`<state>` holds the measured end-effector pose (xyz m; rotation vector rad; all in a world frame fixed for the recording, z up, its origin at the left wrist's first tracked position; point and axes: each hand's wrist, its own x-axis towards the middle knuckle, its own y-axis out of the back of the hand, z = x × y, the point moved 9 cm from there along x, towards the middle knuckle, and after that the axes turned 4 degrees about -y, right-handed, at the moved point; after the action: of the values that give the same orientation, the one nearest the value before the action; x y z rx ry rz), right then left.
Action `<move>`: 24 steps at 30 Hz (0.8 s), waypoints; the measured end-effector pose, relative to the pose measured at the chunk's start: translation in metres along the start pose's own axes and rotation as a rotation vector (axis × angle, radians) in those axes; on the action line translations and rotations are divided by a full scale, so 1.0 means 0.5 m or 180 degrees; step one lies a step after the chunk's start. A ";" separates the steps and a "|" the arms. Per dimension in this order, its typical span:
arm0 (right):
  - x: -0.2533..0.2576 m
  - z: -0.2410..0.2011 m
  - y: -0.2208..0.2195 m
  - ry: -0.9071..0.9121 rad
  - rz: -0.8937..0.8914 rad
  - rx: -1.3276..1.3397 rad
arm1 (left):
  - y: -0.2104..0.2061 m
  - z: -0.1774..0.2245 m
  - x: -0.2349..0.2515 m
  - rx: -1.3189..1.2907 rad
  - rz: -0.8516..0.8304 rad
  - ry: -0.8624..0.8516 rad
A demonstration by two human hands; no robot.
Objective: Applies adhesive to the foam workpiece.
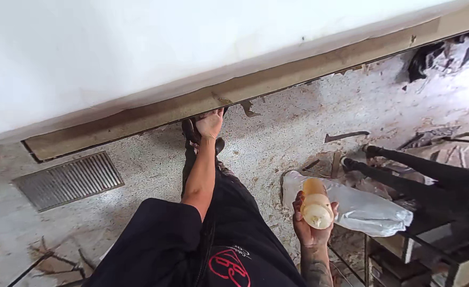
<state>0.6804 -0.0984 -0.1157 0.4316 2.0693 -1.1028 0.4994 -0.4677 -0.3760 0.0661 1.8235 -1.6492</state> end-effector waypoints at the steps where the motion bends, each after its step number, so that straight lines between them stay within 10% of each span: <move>1: 0.002 0.000 -0.006 0.0020 -0.0006 -0.0018 | 0.010 0.003 -0.010 -0.0048 0.0037 0.0043; 5: 0.030 0.007 -0.053 -0.0117 -0.0184 0.0304 | 0.043 0.048 -0.066 0.0367 0.0064 0.0313; 7: 0.046 0.013 -0.089 -0.0231 -0.0327 0.0468 | 0.083 0.070 -0.148 0.1817 0.0692 0.0877; 10: 0.076 0.014 -0.171 -0.0246 -0.0745 0.0457 | 0.001 0.052 -0.293 0.4362 -0.0319 0.2228; 13: 0.146 -0.002 -0.279 0.0030 -0.1109 0.0281 | -0.306 0.067 -0.287 0.5074 -0.1567 0.1037; 18: 0.288 -0.023 -0.520 0.0551 -0.1651 0.0119 | -0.725 0.139 -0.058 0.6269 -0.1878 -0.2490; 24: 0.428 0.004 -0.703 0.1114 -0.1522 -0.0616 | -0.658 0.034 0.155 0.7706 -0.1103 -0.2837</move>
<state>0.3308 -0.3117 -0.0750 0.0269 2.6520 -1.1353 0.2961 -0.5786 -0.1294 0.0231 -1.3520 -2.3445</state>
